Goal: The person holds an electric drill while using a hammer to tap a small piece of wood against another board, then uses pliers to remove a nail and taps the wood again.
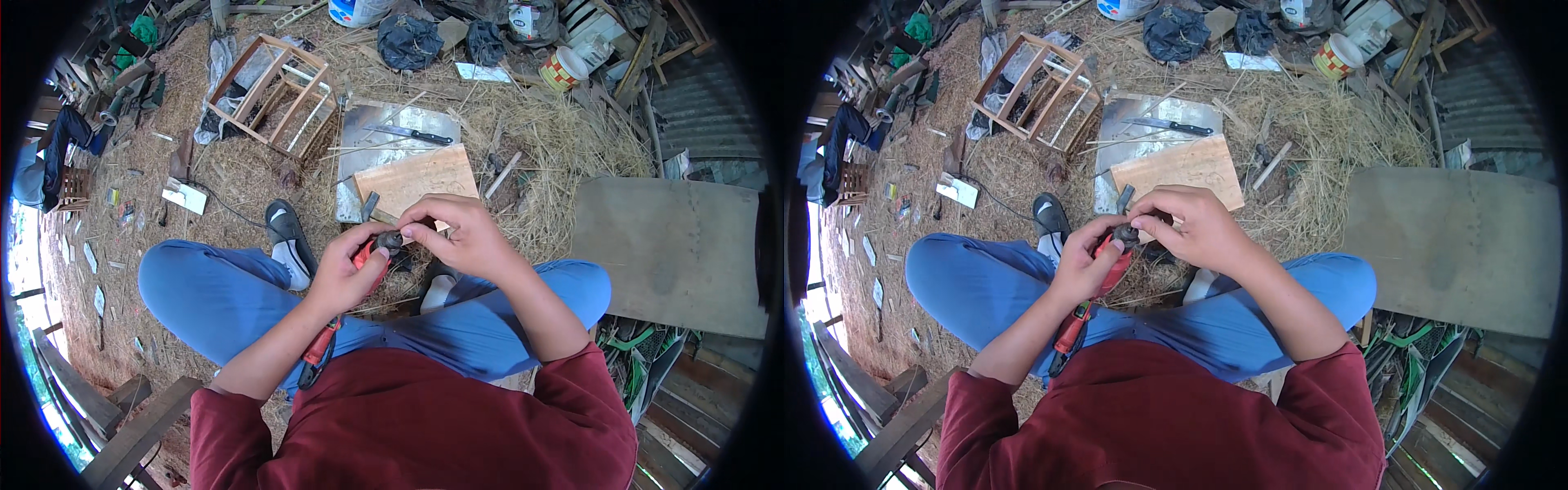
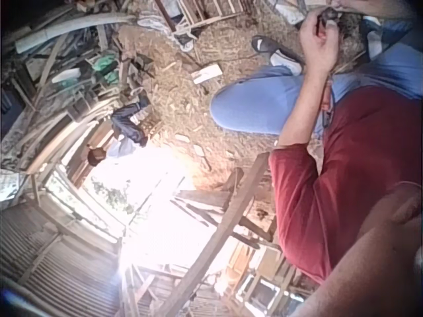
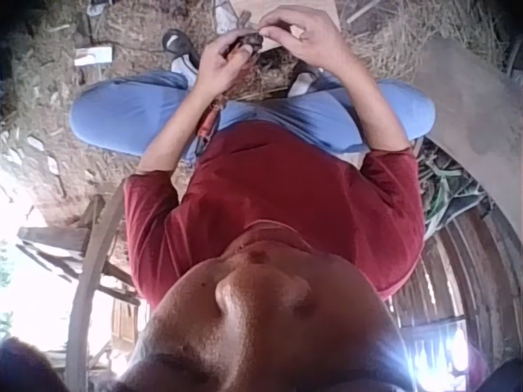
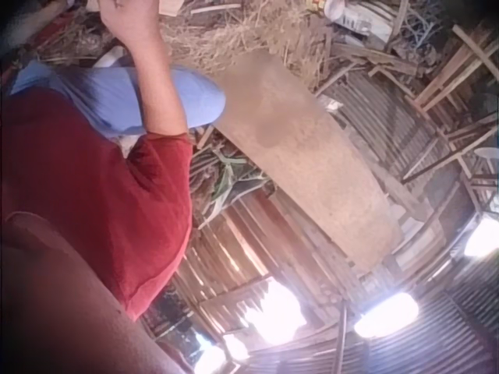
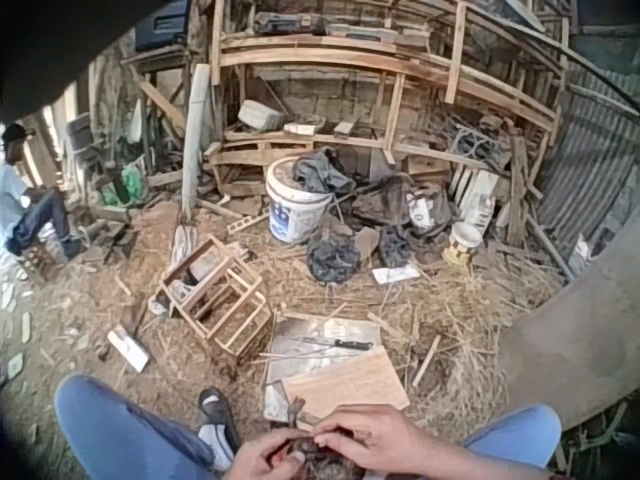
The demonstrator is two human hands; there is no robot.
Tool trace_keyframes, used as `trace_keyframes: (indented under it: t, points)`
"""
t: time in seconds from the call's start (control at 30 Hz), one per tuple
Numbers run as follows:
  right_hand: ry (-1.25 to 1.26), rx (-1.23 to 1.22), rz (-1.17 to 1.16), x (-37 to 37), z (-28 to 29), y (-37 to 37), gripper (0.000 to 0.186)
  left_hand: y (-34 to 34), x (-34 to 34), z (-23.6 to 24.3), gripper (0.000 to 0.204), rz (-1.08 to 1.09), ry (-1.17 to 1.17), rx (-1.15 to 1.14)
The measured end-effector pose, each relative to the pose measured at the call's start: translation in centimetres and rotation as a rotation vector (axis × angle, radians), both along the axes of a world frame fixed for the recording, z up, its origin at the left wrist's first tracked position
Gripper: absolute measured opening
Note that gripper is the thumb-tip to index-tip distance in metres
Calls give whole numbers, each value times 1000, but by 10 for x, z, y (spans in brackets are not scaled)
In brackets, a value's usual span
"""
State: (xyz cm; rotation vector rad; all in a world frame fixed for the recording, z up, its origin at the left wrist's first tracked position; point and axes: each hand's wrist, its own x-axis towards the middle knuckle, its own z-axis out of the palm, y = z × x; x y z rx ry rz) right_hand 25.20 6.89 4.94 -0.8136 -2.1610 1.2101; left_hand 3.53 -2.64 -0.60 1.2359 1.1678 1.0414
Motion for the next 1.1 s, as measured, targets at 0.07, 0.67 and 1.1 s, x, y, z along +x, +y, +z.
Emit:
trace_keyframes:
  t: [0.07,0.67,1.1]
  points:
    - [15,-13,-1,0,0,0,12,0,0,0,36,-2,7,0]
    - [-8,12,31,-1,1,4,12,2,1,0,35,5,-3,10]
    - [-17,31,4,0,4,6,11,3,1,1,34,-1,-10,-4]
